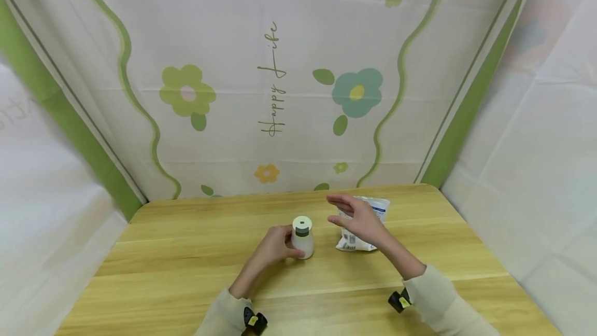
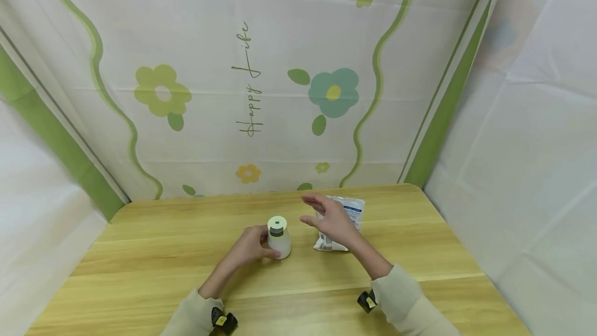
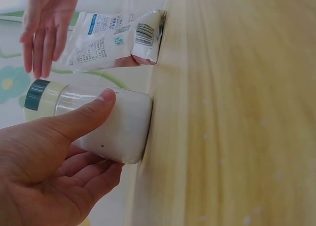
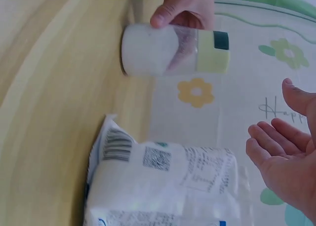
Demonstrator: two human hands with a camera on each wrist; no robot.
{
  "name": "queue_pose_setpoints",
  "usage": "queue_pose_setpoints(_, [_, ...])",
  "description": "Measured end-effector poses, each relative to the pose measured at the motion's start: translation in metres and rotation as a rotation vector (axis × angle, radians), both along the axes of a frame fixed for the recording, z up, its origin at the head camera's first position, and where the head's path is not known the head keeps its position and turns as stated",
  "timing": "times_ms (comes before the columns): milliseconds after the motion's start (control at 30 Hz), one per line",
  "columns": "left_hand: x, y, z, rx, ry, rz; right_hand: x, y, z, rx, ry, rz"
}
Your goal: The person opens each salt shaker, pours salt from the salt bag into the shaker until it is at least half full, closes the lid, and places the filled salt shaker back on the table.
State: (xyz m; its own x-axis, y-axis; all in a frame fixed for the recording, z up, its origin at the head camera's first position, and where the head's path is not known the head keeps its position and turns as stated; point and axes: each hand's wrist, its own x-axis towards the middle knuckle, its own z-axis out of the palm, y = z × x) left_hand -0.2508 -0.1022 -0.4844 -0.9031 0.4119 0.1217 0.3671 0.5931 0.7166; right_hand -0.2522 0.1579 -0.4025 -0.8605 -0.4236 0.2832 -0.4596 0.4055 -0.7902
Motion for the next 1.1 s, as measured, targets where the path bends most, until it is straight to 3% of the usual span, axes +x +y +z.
queue_pose_setpoints(200, [0.001,0.001,0.000,0.014,-0.007,-0.010,0.003,0.022,0.011,-0.004,0.047,-0.051])
queue_pose_setpoints(333, [0.001,0.001,-0.001,0.018,-0.005,-0.010,0.005,0.041,0.016,-0.014,0.127,-0.111])
queue_pose_setpoints(433, [0.001,0.001,0.000,0.020,-0.004,-0.008,0.003,0.058,0.016,-0.053,0.206,-0.175])
queue_pose_setpoints(533, [0.002,0.001,0.001,0.025,-0.003,-0.009,-0.001,0.074,0.011,-0.095,0.217,-0.236])
queue_pose_setpoints(667, [0.002,0.000,0.001,0.033,-0.003,-0.016,-0.009,0.096,-0.005,-0.120,0.069,-0.241])
queue_pose_setpoints(900, [0.002,-0.001,0.001,0.037,-0.013,-0.015,-0.021,0.118,-0.038,-0.065,-0.245,-0.160])
queue_pose_setpoints(1100, [0.003,-0.001,0.000,0.030,-0.015,-0.011,-0.026,0.117,-0.058,-0.029,-0.358,-0.105])
